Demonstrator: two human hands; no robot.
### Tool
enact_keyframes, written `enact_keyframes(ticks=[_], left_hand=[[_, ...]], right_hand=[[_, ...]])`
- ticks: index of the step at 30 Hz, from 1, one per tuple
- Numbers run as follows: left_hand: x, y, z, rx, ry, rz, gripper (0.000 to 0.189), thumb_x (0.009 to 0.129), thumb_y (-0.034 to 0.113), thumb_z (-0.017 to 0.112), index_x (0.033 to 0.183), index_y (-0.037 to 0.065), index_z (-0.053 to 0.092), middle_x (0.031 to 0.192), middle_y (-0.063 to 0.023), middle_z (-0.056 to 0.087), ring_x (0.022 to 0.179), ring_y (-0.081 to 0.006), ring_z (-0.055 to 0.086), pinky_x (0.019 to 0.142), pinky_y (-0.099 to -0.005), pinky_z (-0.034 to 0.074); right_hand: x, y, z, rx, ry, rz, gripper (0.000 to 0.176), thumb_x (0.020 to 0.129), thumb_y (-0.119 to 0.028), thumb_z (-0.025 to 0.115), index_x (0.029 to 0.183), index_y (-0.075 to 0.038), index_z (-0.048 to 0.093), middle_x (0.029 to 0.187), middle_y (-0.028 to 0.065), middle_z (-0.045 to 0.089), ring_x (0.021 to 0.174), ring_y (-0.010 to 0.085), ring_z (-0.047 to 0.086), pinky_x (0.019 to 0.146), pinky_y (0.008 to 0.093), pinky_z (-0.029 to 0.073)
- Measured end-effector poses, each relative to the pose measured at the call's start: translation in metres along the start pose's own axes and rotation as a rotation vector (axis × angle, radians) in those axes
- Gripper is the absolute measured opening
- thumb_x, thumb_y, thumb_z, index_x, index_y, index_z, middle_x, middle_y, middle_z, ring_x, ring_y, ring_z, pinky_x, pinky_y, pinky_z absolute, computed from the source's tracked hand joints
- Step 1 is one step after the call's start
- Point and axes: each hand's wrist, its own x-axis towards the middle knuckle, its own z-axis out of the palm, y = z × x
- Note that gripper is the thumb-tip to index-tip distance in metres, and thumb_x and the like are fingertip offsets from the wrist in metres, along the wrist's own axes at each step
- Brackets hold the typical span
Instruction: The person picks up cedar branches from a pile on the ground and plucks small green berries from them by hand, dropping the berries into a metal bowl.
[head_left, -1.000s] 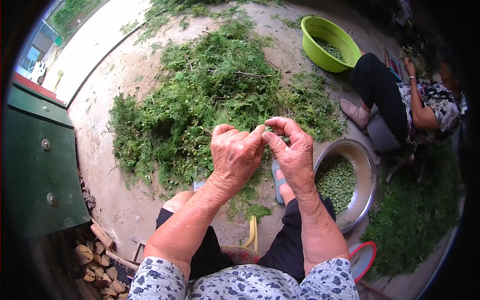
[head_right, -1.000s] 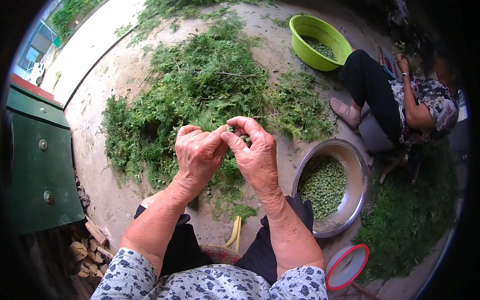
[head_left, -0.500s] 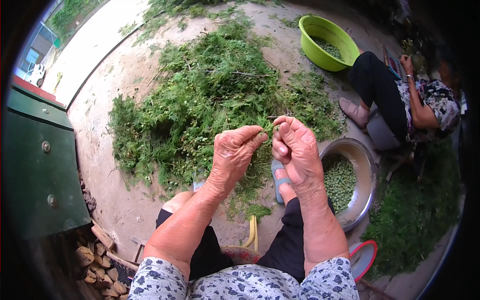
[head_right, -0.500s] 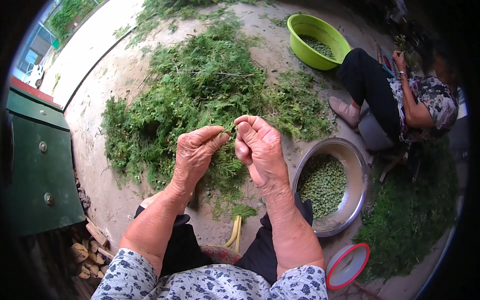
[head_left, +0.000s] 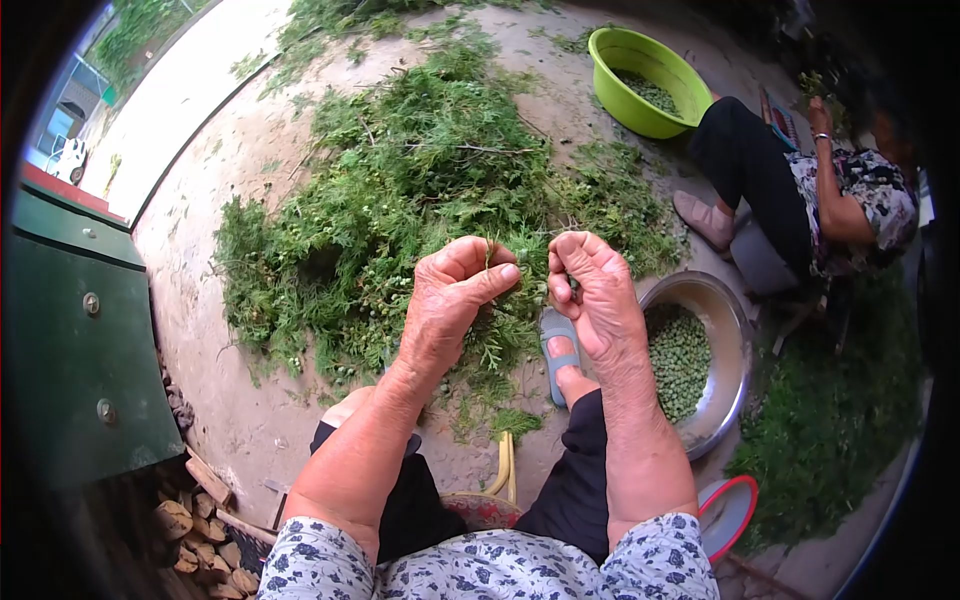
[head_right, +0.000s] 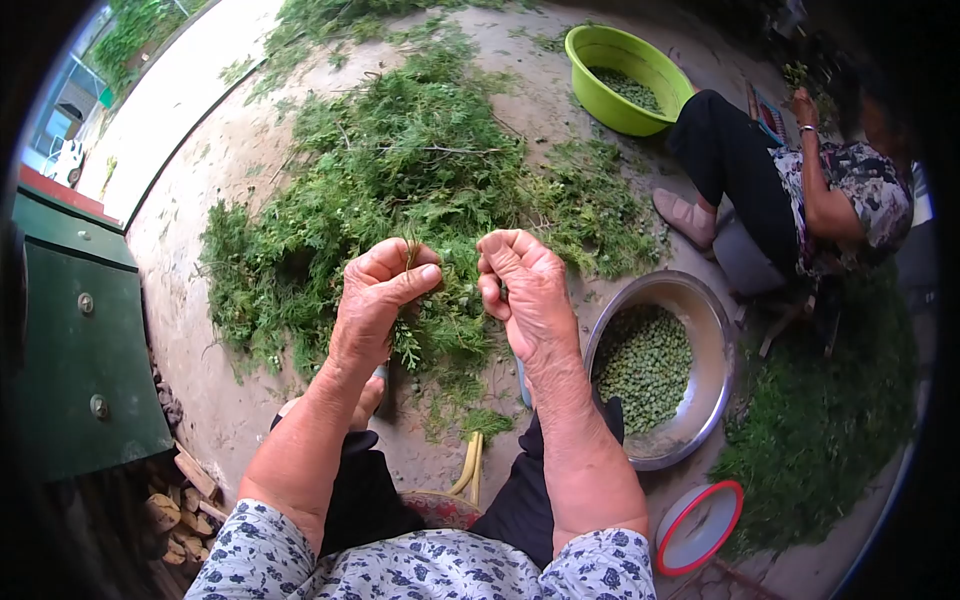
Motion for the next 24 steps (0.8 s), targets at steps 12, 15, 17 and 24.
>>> enact_keyframes(ticks=[12, 15, 17, 24], left_hand=[[0.002, -0.007, -0.001, 0.165, -0.015, 0.029, 0.013, 0.078, 0.012, 0.066, 0.085, 0.001, 0.063, 0.069, 0.0048, 0.057, 0.063, -0.0025, 0.049, 0.057, -0.0195, 0.040], [0.001, -0.003, 0.000, 0.180, -0.078, -0.040, 0.012, 0.079, 0.011, 0.065, 0.083, 0.000, 0.063, 0.069, 0.0051, 0.056, 0.061, -0.0019, 0.047, 0.055, -0.0194, 0.039], [0.002, -0.005, -0.001, 0.046, -0.053, -0.056, 0.011, 0.079, 0.011, 0.065, 0.082, 0.000, 0.064, 0.069, 0.0050, 0.057, 0.060, -0.0022, 0.047, 0.055, -0.0188, 0.038], [0.001, 0.000, 0.001, -0.227, 0.010, -0.105, 0.008, 0.080, 0.015, 0.065, 0.078, 0.009, 0.061, 0.065, 0.0073, 0.054, 0.056, -0.0011, 0.049, 0.046, -0.0173, 0.038]], right_hand=[[-0.006, 0.007, 0.018, -0.592, 0.006, -0.268, 0.008, 0.080, -0.010, 0.064, 0.081, -0.002, 0.065, 0.067, -0.0041, 0.052, 0.052, 0.0017, 0.043, 0.045, 0.0162, 0.035], [-0.005, 0.007, 0.016, -0.644, -0.014, -0.257, 0.011, 0.082, -0.012, 0.062, 0.082, -0.002, 0.063, 0.072, -0.0022, 0.052, 0.053, 0.0018, 0.044, 0.044, 0.0163, 0.034], [-0.005, 0.010, 0.015, -0.410, -0.015, -0.136, 0.012, 0.084, -0.014, 0.060, 0.084, -0.002, 0.061, 0.073, -0.0010, 0.052, 0.053, 0.0029, 0.045, 0.044, 0.0167, 0.034], [-0.001, -0.006, 0.006, 0.123, -0.011, -0.034, 0.014, 0.088, -0.016, 0.054, 0.091, -0.003, 0.053, 0.080, 0.0038, 0.054, 0.059, 0.0079, 0.050, 0.044, 0.0186, 0.035]])
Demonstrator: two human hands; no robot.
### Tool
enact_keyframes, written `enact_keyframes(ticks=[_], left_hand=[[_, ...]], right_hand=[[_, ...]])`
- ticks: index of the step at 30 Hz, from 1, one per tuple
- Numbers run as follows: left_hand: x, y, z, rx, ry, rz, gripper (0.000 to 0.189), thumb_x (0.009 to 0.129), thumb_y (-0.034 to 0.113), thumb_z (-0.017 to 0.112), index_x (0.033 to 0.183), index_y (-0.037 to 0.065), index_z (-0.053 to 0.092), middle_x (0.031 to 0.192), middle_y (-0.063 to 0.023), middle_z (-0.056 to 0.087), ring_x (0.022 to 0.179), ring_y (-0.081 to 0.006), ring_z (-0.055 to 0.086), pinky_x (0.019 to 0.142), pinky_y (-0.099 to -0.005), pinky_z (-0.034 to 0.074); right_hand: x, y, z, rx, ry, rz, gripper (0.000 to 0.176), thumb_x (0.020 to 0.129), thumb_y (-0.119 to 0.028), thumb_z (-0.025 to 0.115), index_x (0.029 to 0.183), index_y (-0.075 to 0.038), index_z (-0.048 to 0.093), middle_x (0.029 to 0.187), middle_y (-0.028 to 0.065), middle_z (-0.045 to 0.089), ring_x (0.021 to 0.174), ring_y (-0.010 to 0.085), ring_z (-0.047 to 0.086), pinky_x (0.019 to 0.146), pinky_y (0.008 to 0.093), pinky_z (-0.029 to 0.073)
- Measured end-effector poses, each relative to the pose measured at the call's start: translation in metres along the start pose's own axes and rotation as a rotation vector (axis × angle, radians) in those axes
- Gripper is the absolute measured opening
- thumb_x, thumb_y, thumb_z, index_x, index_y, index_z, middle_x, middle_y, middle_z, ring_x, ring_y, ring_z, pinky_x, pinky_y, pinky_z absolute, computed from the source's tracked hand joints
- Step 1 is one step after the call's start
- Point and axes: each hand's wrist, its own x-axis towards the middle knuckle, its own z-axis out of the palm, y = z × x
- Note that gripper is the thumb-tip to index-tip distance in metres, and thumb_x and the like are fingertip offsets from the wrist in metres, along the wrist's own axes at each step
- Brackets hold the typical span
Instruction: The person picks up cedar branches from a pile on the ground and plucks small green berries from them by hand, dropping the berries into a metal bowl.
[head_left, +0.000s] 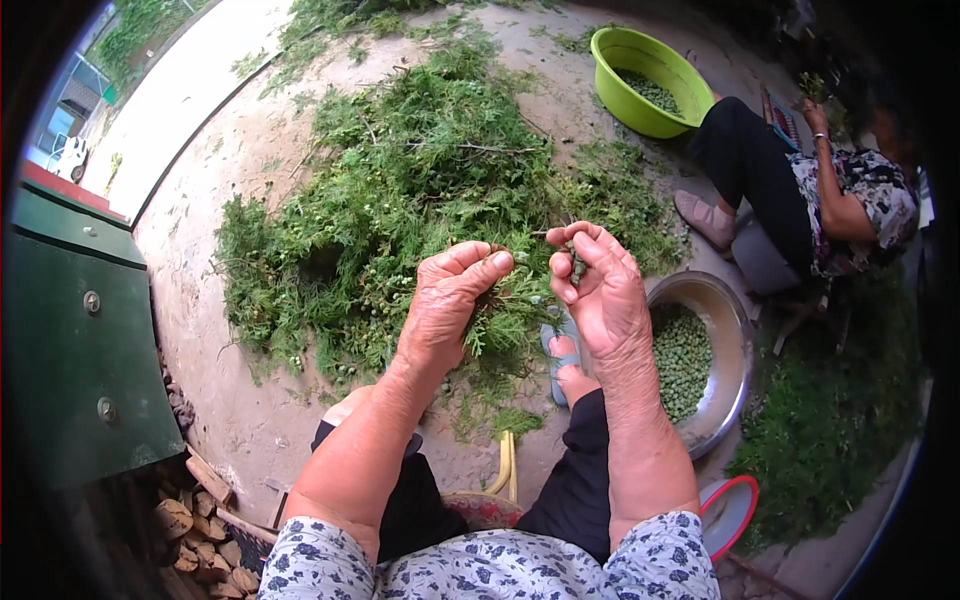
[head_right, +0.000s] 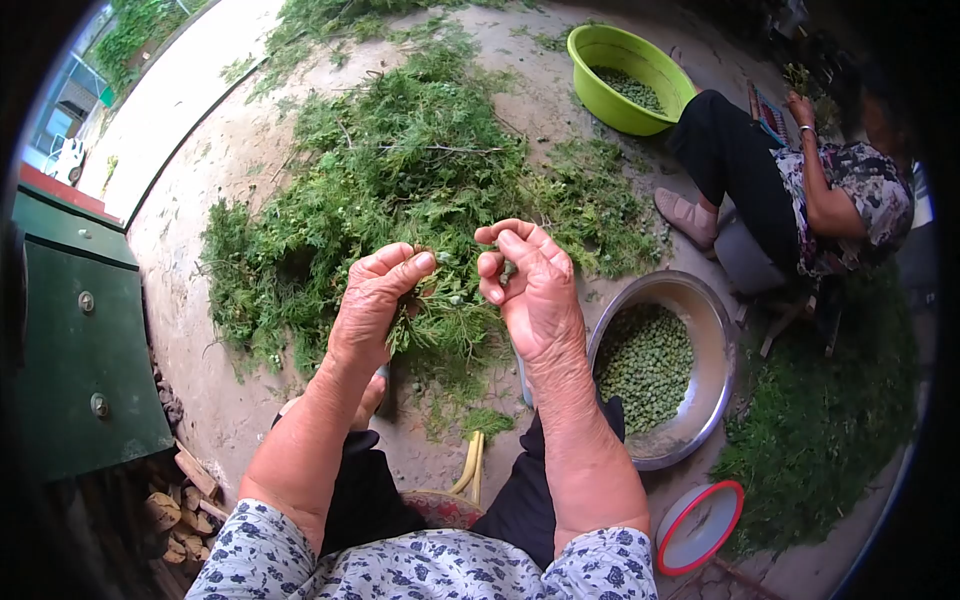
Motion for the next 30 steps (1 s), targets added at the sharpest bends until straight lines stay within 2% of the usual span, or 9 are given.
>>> enact_keyframes(ticks=[3, 6, 9, 13, 15, 20, 23, 28, 30], left_hand=[[0.002, -0.001, -0.001, -0.025, 0.003, 0.020, 0.008, 0.080, 0.015, 0.065, 0.078, 0.009, 0.061, 0.065, 0.0076, 0.054, 0.055, -0.0006, 0.047, 0.047, -0.0173, 0.037], [0.002, -0.004, 0.001, -0.015, 0.000, 0.045, 0.007, 0.080, 0.014, 0.064, 0.078, 0.008, 0.061, 0.066, 0.0073, 0.055, 0.057, 0.0000, 0.047, 0.048, -0.0173, 0.037], [0.001, -0.004, 0.004, 0.028, -0.011, 0.078, 0.007, 0.080, 0.013, 0.064, 0.079, 0.007, 0.061, 0.068, 0.0070, 0.056, 0.057, 0.0004, 0.046, 0.049, -0.0176, 0.037], [0.000, -0.003, 0.001, 0.059, -0.039, 0.064, 0.006, 0.080, 0.013, 0.064, 0.080, 0.007, 0.062, 0.069, 0.0062, 0.057, 0.058, -0.0003, 0.048, 0.050, -0.0177, 0.038], [-0.002, -0.001, 0.002, -0.009, -0.010, -0.027, 0.006, 0.080, 0.014, 0.064, 0.080, 0.008, 0.062, 0.070, 0.0060, 0.057, 0.059, -0.0009, 0.049, 0.050, -0.0172, 0.038], [0.004, -0.006, -0.003, -0.070, 0.059, 0.046, 0.005, 0.081, 0.015, 0.064, 0.082, 0.011, 0.061, 0.073, 0.0062, 0.058, 0.060, -0.0012, 0.051, 0.050, -0.0167, 0.038], [0.005, -0.006, -0.005, -0.074, 0.101, 0.076, 0.005, 0.082, 0.015, 0.063, 0.084, 0.011, 0.060, 0.073, 0.0064, 0.058, 0.062, -0.0016, 0.052, 0.051, -0.0171, 0.040], [0.009, -0.010, -0.008, -0.108, 0.072, 0.137, 0.005, 0.083, 0.014, 0.062, 0.084, 0.010, 0.059, 0.075, 0.0041, 0.058, 0.065, -0.0030, 0.054, 0.055, -0.0193, 0.045], [0.006, -0.007, -0.007, -0.086, 0.063, 0.109, 0.007, 0.082, 0.015, 0.063, 0.083, 0.009, 0.059, 0.075, 0.0033, 0.058, 0.066, -0.0039, 0.054, 0.056, -0.0200, 0.045]], right_hand=[[-0.002, 0.001, 0.001, -0.037, 0.015, 0.038, 0.015, 0.086, -0.015, 0.057, 0.092, -0.002, 0.053, 0.079, 0.0034, 0.055, 0.059, 0.0069, 0.051, 0.043, 0.0176, 0.035], [-0.006, 0.011, 0.004, -0.234, -0.025, 0.071, 0.018, 0.080, -0.015, 0.066, 0.091, -0.004, 0.057, 0.067, -0.0037, 0.052, 0.050, 0.0026, 0.045, 0.039, 0.0145, 0.031], [-0.009, 0.016, 0.010, -0.284, 0.002, 0.075, 0.017, 0.079, -0.016, 0.067, 0.089, -0.005, 0.058, 0.065, -0.0047, 0.051, 0.048, 0.0023, 0.044, 0.039, 0.0145, 0.031], [-0.007, 0.014, 0.005, -0.203, -0.035, 0.126, 0.013, 0.082, -0.015, 0.064, 0.089, -0.005, 0.058, 0.067, -0.0035, 0.054, 0.052, 0.0034, 0.047, 0.040, 0.0154, 0.033], [-0.005, 0.013, 0.003, -0.125, -0.041, 0.135, 0.013, 0.082, -0.014, 0.062, 0.090, -0.005, 0.057, 0.069, -0.0017, 0.055, 0.054, 0.0044, 0.048, 0.041, 0.0164, 0.034], [-0.003, 0.004, 0.005, 0.056, -0.005, 0.099, 0.017, 0.085, -0.015, 0.059, 0.094, -0.004, 0.052, 0.078, 0.0046, 0.057, 0.059, 0.0076, 0.053, 0.044, 0.0192, 0.037], [-0.001, 0.011, -0.006, 0.009, -0.088, 0.121, 0.019, 0.085, -0.020, 0.060, 0.092, -0.003, 0.053, 0.075, 0.0037, 0.056, 0.059, 0.0073, 0.053, 0.042, 0.0183, 0.036], [-0.012, 0.019, 0.009, -0.167, -0.033, 0.159, 0.020, 0.080, -0.019, 0.066, 0.090, -0.005, 0.056, 0.066, -0.0043, 0.053, 0.049, 0.0031, 0.048, 0.038, 0.0151, 0.032], [-0.012, 0.021, 0.009, -0.175, -0.020, 0.135, 0.018, 0.080, -0.018, 0.066, 0.089, -0.005, 0.057, 0.065, -0.0043, 0.053, 0.049, 0.0028, 0.047, 0.038, 0.0151, 0.031]])
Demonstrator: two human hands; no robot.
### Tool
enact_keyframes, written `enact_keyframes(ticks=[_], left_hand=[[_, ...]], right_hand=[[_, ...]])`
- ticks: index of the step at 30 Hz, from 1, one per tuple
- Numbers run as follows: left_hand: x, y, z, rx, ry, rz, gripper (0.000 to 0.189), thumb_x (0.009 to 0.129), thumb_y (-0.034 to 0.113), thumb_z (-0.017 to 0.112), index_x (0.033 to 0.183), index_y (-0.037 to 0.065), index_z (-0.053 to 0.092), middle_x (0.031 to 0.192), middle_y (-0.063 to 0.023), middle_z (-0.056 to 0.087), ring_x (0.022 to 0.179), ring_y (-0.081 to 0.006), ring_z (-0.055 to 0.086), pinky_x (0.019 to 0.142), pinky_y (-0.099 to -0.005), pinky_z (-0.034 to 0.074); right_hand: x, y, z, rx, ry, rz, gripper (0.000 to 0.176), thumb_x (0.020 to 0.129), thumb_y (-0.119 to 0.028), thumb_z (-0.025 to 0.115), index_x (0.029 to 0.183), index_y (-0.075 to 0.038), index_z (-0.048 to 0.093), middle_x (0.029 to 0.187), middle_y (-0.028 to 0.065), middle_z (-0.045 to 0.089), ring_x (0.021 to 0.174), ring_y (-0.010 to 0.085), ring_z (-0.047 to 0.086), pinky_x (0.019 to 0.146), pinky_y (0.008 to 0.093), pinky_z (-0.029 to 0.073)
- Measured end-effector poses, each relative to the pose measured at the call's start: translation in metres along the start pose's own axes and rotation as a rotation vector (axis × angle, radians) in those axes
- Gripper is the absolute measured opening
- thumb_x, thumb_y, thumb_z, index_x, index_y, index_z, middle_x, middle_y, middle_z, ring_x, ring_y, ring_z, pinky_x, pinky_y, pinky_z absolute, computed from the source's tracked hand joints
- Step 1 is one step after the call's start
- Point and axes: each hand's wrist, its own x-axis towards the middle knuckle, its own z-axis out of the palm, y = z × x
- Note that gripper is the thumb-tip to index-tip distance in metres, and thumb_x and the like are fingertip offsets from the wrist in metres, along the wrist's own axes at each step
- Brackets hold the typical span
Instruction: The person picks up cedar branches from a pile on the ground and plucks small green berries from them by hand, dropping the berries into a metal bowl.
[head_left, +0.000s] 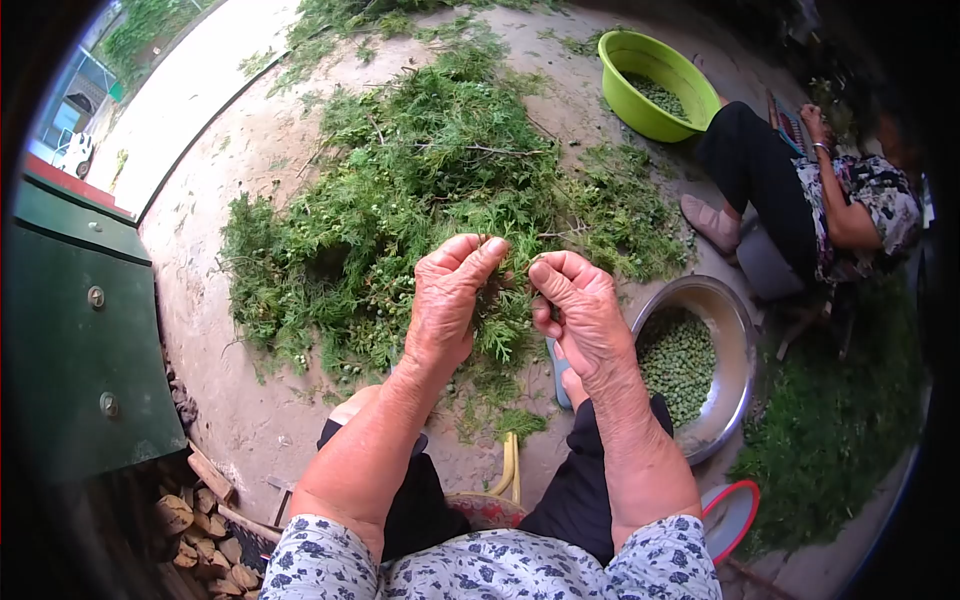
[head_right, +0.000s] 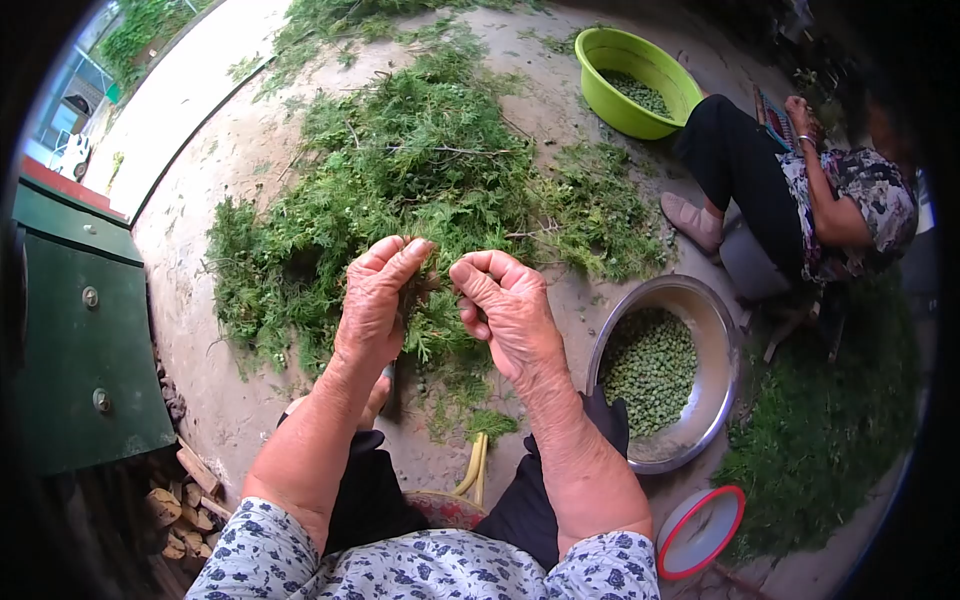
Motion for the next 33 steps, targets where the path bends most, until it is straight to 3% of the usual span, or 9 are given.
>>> enact_keyframes(ticks=[7, 14, 19, 28, 32, 33], left_hand=[[-0.004, 0.005, 0.002, 0.225, -0.137, -0.049, 0.017, 0.074, 0.016, 0.069, 0.083, 0.005, 0.061, 0.074, 0.0016, 0.058, 0.067, -0.0071, 0.052, 0.061, -0.0207, 0.041], [-0.010, 0.009, 0.011, 0.147, -0.074, -0.124, 0.007, 0.071, 0.009, 0.066, 0.074, 0.005, 0.061, 0.062, 0.0036, 0.054, 0.055, -0.0037, 0.043, 0.051, -0.0198, 0.032], [-0.005, 0.010, 0.005, 0.110, -0.097, -0.156, 0.005, 0.070, 0.008, 0.065, 0.071, 0.004, 0.062, 0.060, 0.0030, 0.053, 0.054, -0.0041, 0.044, 0.050, -0.0193, 0.032], [-0.004, 0.009, 0.002, 0.208, -0.113, -0.174, 0.006, 0.068, 0.009, 0.066, 0.068, 0.005, 0.061, 0.058, 0.0031, 0.052, 0.053, -0.0050, 0.043, 0.050, -0.0204, 0.032], [-0.006, 0.012, 0.006, 0.203, -0.109, -0.201, 0.006, 0.070, 0.009, 0.064, 0.072, 0.006, 0.060, 0.062, 0.0040, 0.053, 0.055, -0.0040, 0.045, 0.052, -0.0188, 0.036], [-0.005, 0.011, 0.005, 0.203, -0.108, -0.202, 0.006, 0.070, 0.009, 0.064, 0.072, 0.006, 0.060, 0.062, 0.0040, 0.053, 0.055, -0.0040, 0.045, 0.052, -0.0188, 0.036]], right_hand=[[0.000, -0.002, 0.000, -0.047, 0.084, -0.094, 0.014, 0.079, -0.011, 0.067, 0.089, -0.003, 0.062, 0.063, -0.0042, 0.053, 0.049, 0.0024, 0.044, 0.039, 0.0154, 0.030], [0.003, 0.001, -0.009, -0.001, -0.010, -0.072, 0.012, 0.082, -0.010, 0.062, 0.090, -0.002, 0.061, 0.066, -0.0019, 0.055, 0.052, 0.0042, 0.046, 0.041, 0.0168, 0.032], [0.004, -0.009, -0.007, 0.186, -0.069, 0.009, 0.012, 0.086, -0.013, 0.056, 0.094, -0.004, 0.059, 0.075, 0.0016, 0.058, 0.057, 0.0068, 0.051, 0.043, 0.0196, 0.036], [0.003, -0.009, -0.004, -0.031, -0.117, 0.026, 0.013, 0.083, -0.012, 0.060, 0.094, -0.004, 0.058, 0.069, -0.0026, 0.055, 0.056, 0.0041, 0.049, 0.043, 0.0160, 0.035], [0.006, -0.003, -0.008, -0.003, -0.100, 0.005, 0.012, 0.083, -0.011, 0.060, 0.092, -0.004, 0.057, 0.069, -0.0028, 0.054, 0.056, 0.0045, 0.048, 0.044, 0.0170, 0.035], [0.007, -0.001, -0.009, 0.124, -0.120, 0.028, 0.011, 0.084, -0.011, 0.059, 0.092, -0.004, 0.056, 0.071, -0.0008, 0.055, 0.058, 0.0062, 0.049, 0.045, 0.0183, 0.035]])
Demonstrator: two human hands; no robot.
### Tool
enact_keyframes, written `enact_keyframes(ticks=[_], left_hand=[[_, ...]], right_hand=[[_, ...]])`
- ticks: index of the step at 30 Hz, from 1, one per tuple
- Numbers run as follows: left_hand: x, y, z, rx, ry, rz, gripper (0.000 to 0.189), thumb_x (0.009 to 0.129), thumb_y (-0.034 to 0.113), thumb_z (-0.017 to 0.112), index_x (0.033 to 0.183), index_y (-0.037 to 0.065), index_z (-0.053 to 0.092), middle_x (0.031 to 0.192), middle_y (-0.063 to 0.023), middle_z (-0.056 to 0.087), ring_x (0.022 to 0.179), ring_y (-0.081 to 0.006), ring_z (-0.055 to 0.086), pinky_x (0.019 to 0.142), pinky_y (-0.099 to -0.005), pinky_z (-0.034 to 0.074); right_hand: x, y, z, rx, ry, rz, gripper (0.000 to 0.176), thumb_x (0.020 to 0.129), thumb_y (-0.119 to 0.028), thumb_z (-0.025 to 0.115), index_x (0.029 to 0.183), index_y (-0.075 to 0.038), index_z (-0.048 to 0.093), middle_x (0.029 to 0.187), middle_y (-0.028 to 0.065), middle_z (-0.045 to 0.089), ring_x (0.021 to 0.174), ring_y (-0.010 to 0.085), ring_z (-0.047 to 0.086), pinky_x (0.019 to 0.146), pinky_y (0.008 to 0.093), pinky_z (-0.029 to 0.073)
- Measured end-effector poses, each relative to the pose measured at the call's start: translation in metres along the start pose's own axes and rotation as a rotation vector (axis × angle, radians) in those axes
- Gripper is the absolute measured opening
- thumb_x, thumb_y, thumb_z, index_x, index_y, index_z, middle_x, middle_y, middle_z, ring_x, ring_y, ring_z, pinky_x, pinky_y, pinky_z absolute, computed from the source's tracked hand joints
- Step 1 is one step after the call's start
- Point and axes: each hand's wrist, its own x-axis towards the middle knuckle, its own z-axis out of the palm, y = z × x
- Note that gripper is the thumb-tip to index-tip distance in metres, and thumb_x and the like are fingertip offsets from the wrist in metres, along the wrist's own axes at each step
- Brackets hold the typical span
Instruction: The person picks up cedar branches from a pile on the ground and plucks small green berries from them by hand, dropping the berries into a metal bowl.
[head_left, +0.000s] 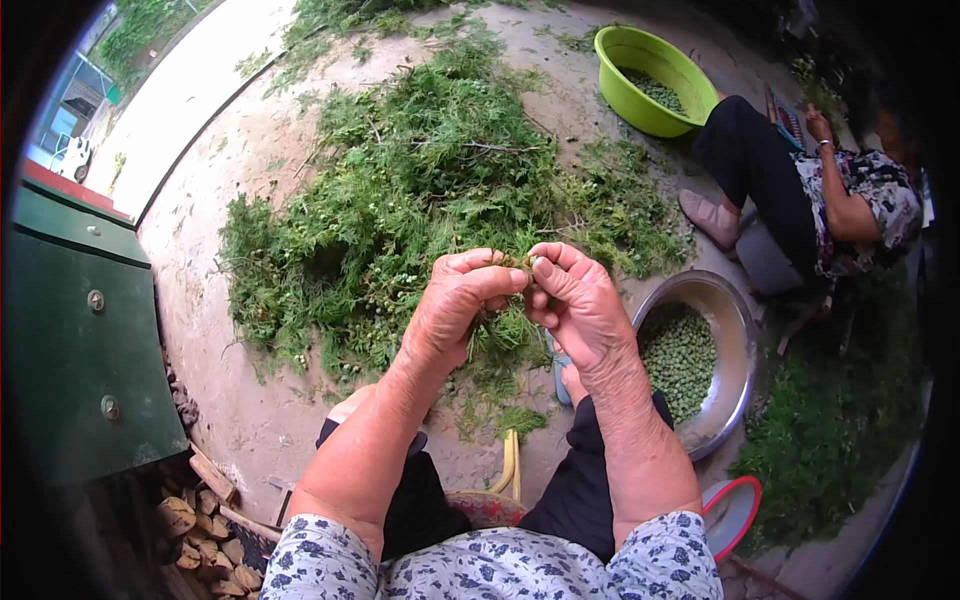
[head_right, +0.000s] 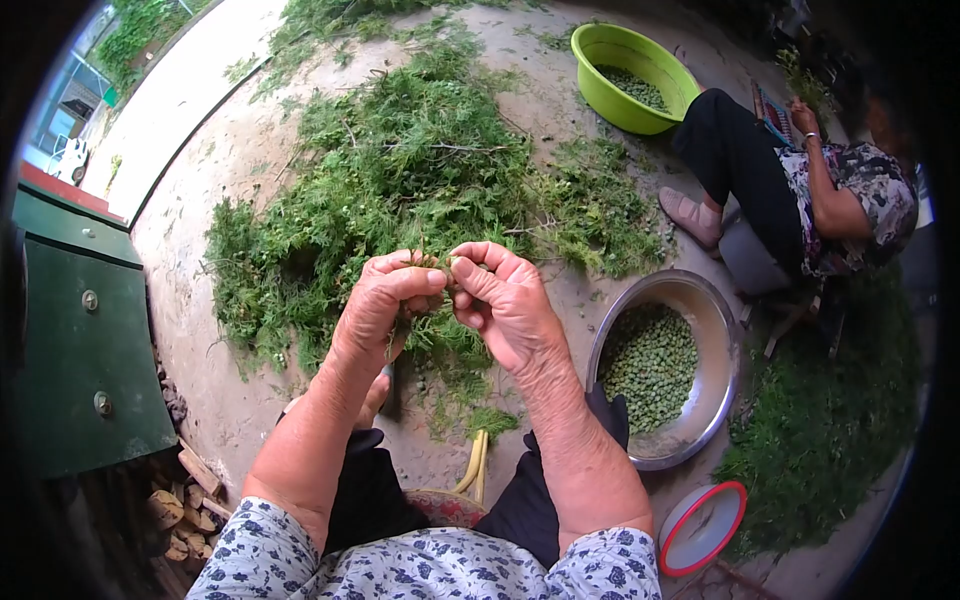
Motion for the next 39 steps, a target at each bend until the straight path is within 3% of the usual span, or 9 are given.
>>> enact_keyframes(ticks=[8, 12, 13, 16, 24, 29, 32, 38, 39], left_hand=[[0.009, -0.001, -0.015, -0.479, 0.123, 0.098, 0.008, 0.078, 0.013, 0.060, 0.079, 0.005, 0.058, 0.056, 0.0015, 0.044, 0.054, -0.0112, 0.043, 0.061, -0.0304, 0.042], [0.013, 0.004, -0.025, -0.654, 0.119, 0.119, 0.009, 0.079, 0.013, 0.057, 0.077, 0.005, 0.057, 0.055, 0.0009, 0.043, 0.052, -0.0123, 0.038, 0.059, -0.0297, 0.038], [0.014, 0.007, -0.028, -0.720, 0.086, 0.144, 0.009, 0.080, 0.013, 0.056, 0.076, 0.005, 0.057, 0.055, 0.0007, 0.042, 0.052, -0.0125, 0.036, 0.058, -0.0293, 0.036], [0.012, 0.017, -0.032, -0.822, 0.173, 0.139, 0.010, 0.082, 0.013, 0.054, 0.076, 0.005, 0.056, 0.054, 0.0011, 0.040, 0.051, -0.0121, 0.034, 0.058, -0.0286, 0.034], [0.011, 0.019, -0.051, -0.912, -0.098, 0.226, 0.013, 0.084, 0.013, 0.052, 0.076, 0.004, 0.057, 0.050, 0.0030, 0.035, 0.048, -0.0101, 0.030, 0.056, -0.0272, 0.032], [0.011, 0.019, -0.049, -0.998, -0.037, 0.198, 0.016, 0.086, 0.014, 0.051, 0.078, 0.003, 0.058, 0.049, 0.0030, 0.035, 0.047, -0.0098, 0.029, 0.055, -0.0268, 0.032], [0.010, 0.018, -0.046, -1.030, -0.052, 0.168, 0.018, 0.087, 0.015, 0.049, 0.078, 0.002, 0.058, 0.049, 0.0025, 0.037, 0.047, -0.0102, 0.030, 0.055, -0.0272, 0.033], [0.013, 0.013, -0.042, -0.922, 0.102, 0.065, 0.016, 0.088, 0.017, 0.052, 0.082, 0.003, 0.057, 0.054, -0.0008, 0.045, 0.050, -0.0130, 0.040, 0.057, -0.0293, 0.038], [0.011, 0.010, -0.043, -0.777, 0.133, 0.058, 0.012, 0.083, 0.014, 0.059, 0.088, 0.004, 0.057, 0.066, -0.0020, 0.053, 0.058, -0.0132, 0.048, 0.061, -0.0293, 0.042]], right_hand=[[-0.003, -0.022, -0.006, 0.335, 0.028, -0.157, 0.012, 0.081, -0.009, 0.055, 0.091, -0.002, 0.053, 0.087, 0.0116, 0.056, 0.072, 0.0190, 0.052, 0.054, 0.0272, 0.040], [0.001, -0.020, -0.019, 0.338, -0.081, -0.108, 0.023, 0.084, -0.026, 0.060, 0.085, -0.003, 0.055, 0.074, 0.0062, 0.054, 0.058, 0.0138, 0.050, 0.043, 0.0226, 0.034], [0.001, -0.017, -0.019, 0.280, 0.022, -0.104, 0.028, 0.084, -0.032, 0.059, 0.084, -0.004, 0.055, 0.069, 0.0031, 0.052, 0.051, 0.0110, 0.046, 0.038, 0.0206, 0.030], [0.000, -0.011, -0.019, 0.253, 0.081, -0.048, 0.027, 0.085, -0.030, 0.059, 0.085, -0.004, 0.055, 0.067, 0.0024, 0.050, 0.050, 0.0103, 0.045, 0.038, 0.0202, 0.030], [0.004, 0.016, -0.006, -0.031, 0.224, 0.092, 0.017, 0.087, -0.018, 0.057, 0.095, -0.003, 0.057, 0.065, -0.0007, 0.049, 0.044, 0.0042, 0.041, 0.034, 0.0165, 0.027], [0.012, 0.028, -0.002, -0.088, 0.202, 0.139, 0.029, 0.085, -0.016, 0.059, 0.110, -0.005, 0.051, 0.065, -0.0005, 0.050, 0.044, 0.0036, 0.042, 0.033, 0.0160, 0.027], [0.011, 0.025, 0.004, -0.052, 0.012, 0.112, 0.023, 0.085, -0.017, 0.060, 0.104, -0.006, 0.053, 0.065, -0.0008, 0.050, 0.045, 0.0036, 0.042, 0.034, 0.0158, 0.027], [0.010, 0.024, 0.014, -0.010, 0.100, 0.067, 0.013, 0.085, -0.018, 0.060, 0.090, -0.007, 0.056, 0.066, -0.0018, 0.052, 0.047, 0.0031, 0.045, 0.035, 0.0147, 0.029], [0.010, 0.023, 0.014, -0.011, 0.099, 0.067, 0.013, 0.085, -0.018, 0.060, 0.090, -0.007, 0.056, 0.066, -0.0018, 0.052, 0.047, 0.0031, 0.045, 0.035, 0.0147, 0.029]])
